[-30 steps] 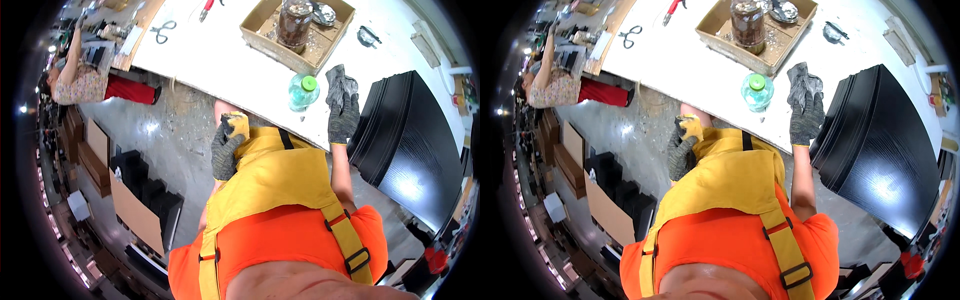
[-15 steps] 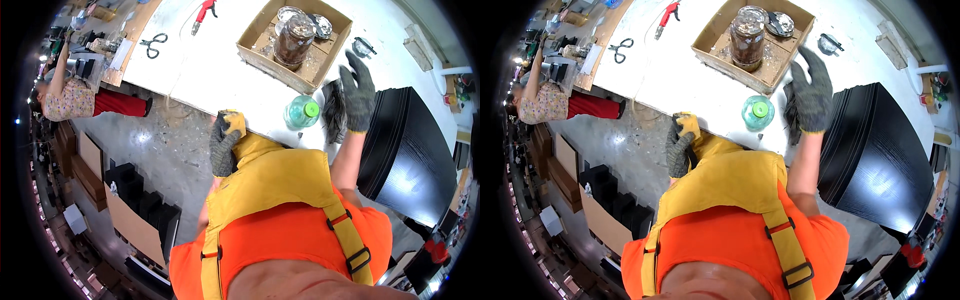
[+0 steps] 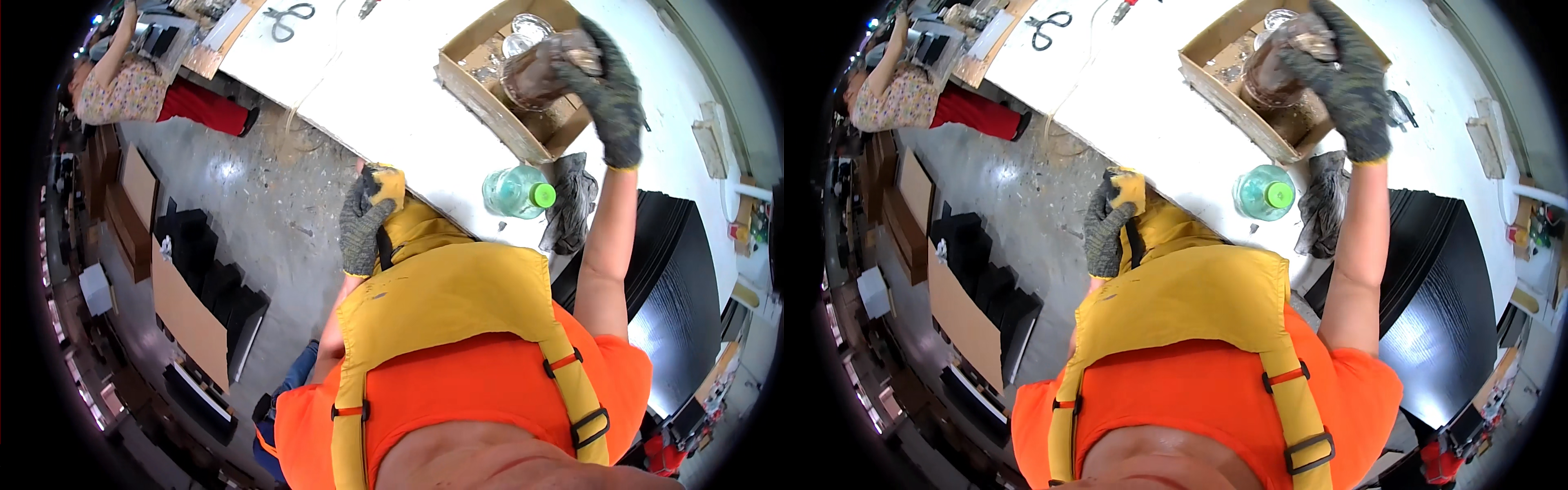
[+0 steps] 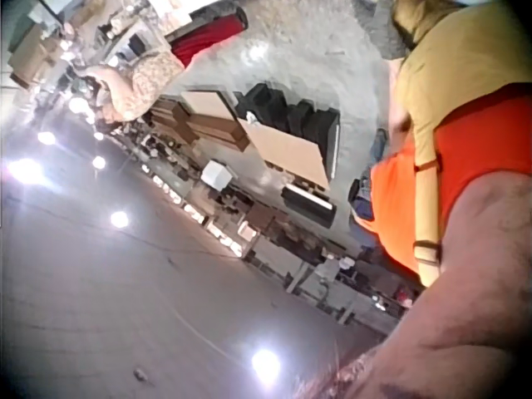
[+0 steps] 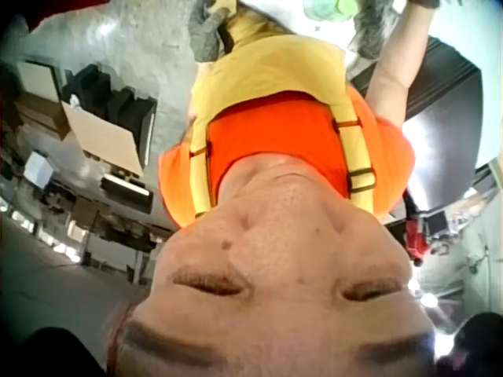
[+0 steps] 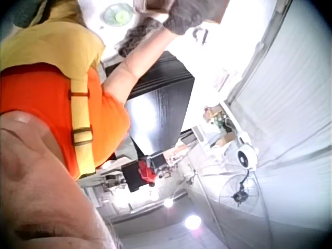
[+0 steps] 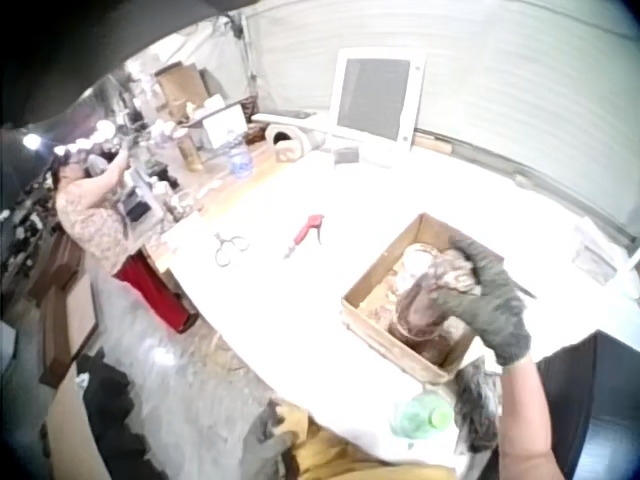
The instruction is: Cleaning and polishing black wooden furniture panels using a liquid solution and a cloth.
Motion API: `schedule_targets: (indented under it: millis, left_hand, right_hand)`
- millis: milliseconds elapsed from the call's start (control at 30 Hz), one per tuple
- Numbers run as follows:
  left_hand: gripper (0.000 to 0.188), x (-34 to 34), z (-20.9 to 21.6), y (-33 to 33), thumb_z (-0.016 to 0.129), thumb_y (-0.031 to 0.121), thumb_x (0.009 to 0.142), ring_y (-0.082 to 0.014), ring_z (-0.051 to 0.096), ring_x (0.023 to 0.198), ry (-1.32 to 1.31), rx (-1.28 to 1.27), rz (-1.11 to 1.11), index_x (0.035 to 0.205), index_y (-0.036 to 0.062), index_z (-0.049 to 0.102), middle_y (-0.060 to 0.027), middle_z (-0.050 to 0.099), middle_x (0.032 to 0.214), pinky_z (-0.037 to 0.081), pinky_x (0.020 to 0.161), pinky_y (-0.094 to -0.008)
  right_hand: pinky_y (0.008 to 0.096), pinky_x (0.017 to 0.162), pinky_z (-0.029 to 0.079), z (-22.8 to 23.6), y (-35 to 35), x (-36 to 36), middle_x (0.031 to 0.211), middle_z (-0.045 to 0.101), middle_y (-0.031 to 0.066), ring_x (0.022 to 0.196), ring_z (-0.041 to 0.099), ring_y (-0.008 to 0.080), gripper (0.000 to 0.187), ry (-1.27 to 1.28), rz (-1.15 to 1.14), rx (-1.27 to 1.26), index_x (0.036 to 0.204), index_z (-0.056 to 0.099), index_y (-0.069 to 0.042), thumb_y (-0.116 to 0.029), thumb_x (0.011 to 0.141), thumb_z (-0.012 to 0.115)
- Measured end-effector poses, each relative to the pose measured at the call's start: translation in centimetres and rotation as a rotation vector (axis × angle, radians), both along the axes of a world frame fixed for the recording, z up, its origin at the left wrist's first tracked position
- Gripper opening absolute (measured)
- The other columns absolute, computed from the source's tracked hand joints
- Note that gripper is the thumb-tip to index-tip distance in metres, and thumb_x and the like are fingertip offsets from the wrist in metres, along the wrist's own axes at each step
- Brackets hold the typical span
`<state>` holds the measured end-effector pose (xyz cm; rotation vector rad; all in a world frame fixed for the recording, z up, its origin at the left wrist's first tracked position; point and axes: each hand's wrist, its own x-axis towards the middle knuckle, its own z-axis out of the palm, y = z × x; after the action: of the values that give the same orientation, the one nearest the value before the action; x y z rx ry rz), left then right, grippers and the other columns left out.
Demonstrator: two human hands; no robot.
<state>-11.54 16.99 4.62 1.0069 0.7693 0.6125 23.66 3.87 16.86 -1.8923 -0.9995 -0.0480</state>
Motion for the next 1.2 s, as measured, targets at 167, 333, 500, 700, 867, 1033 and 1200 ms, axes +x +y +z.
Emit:
schedule_targets:
  millis: [167,333,500,700,867,1033,1200]
  left_hand:
    - [0.069,0.2,0.3,-1.1,0.073,0.007,0.081,-0.0252,0.057,0.120,-0.027,-0.044,0.069,0.144,-0.0039,0.046,-0.0142,0.059,0.131,0.047,0.103,-0.0349]
    - [0.067,0.3,0.2,-1.4,0.075,0.004,0.079,-0.0226,0.056,0.121,-0.097,-0.117,0.093,0.140,-0.0042,0.049,-0.0134,0.058,0.133,0.046,0.103,-0.0332]
    - [0.069,-0.3,-0.5,-1.6,0.071,0.001,0.080,-0.0259,0.052,0.125,-0.056,-0.043,0.131,0.144,-0.0058,0.044,-0.0161,0.052,0.138,0.044,0.105,-0.0340]
    - [0.066,0.6,-0.9,-1.4,0.071,0.002,0.082,-0.0239,0.055,0.120,-0.051,-0.023,0.135,0.142,-0.0052,0.046,-0.0143,0.055,0.133,0.046,0.102,-0.0327]
    - [0.063,1.8,-0.2,-1.0,0.073,0.005,0.081,-0.0210,0.058,0.113,-0.040,-0.026,-0.034,0.138,-0.0051,0.050,-0.0107,0.060,0.127,0.046,0.101,-0.0320]
    - [0.064,4.2,-1.5,0.2,0.080,0.004,0.077,-0.0215,0.059,0.113,0.273,0.457,-0.217,0.135,0.0030,0.054,-0.0099,0.060,0.122,0.048,0.099,-0.0323]
    - [0.065,6.3,-4.3,1.0,0.080,0.001,0.077,-0.0219,0.059,0.113,0.328,0.609,-0.305,0.136,0.0017,0.052,-0.0112,0.060,0.123,0.049,0.097,-0.0320]
  right_hand:
    - [0.0341,0.094,0.055,4.7,1.0,-4.4,0.122,0.066,0.0115,0.110,0.065,0.0230,0.068,0.217,0.195,0.327,0.142,0.054,-0.010,-0.024,0.081,0.082]
    - [0.0368,0.104,0.048,-1.8,7.4,-7.5,0.131,0.063,0.0136,0.119,0.061,0.0284,0.075,-0.067,0.542,0.017,0.142,0.053,-0.010,-0.038,0.079,0.082]
    - [0.0387,0.108,0.042,-8.8,12.7,-6.7,0.135,0.056,0.0203,0.124,0.055,0.0342,0.073,-0.096,0.674,-0.183,0.143,0.048,-0.004,-0.036,0.083,0.074]
    - [0.0391,0.109,0.042,-6.9,10.2,-6.4,0.138,0.055,0.0210,0.125,0.055,0.0346,0.078,-0.109,0.579,-0.173,0.145,0.044,-0.002,-0.041,0.084,0.075]
    - [0.0377,0.097,0.051,-3.1,2.9,1.9,0.116,0.071,0.0114,0.108,0.067,0.0260,0.039,-0.240,0.103,-0.235,0.122,0.069,-0.009,-0.036,0.093,0.069]
    - [0.0441,0.087,0.053,-6.2,0.4,10.6,0.105,0.073,0.0140,0.098,0.069,0.0320,0.058,-0.379,-0.370,-0.944,0.105,0.075,-0.009,-0.058,0.096,0.045]
    - [0.0460,0.089,0.052,-10.0,0.2,11.2,0.113,0.073,0.0121,0.102,0.070,0.0308,0.063,-0.431,-0.390,-1.035,0.116,0.074,-0.013,-0.059,0.099,0.034]
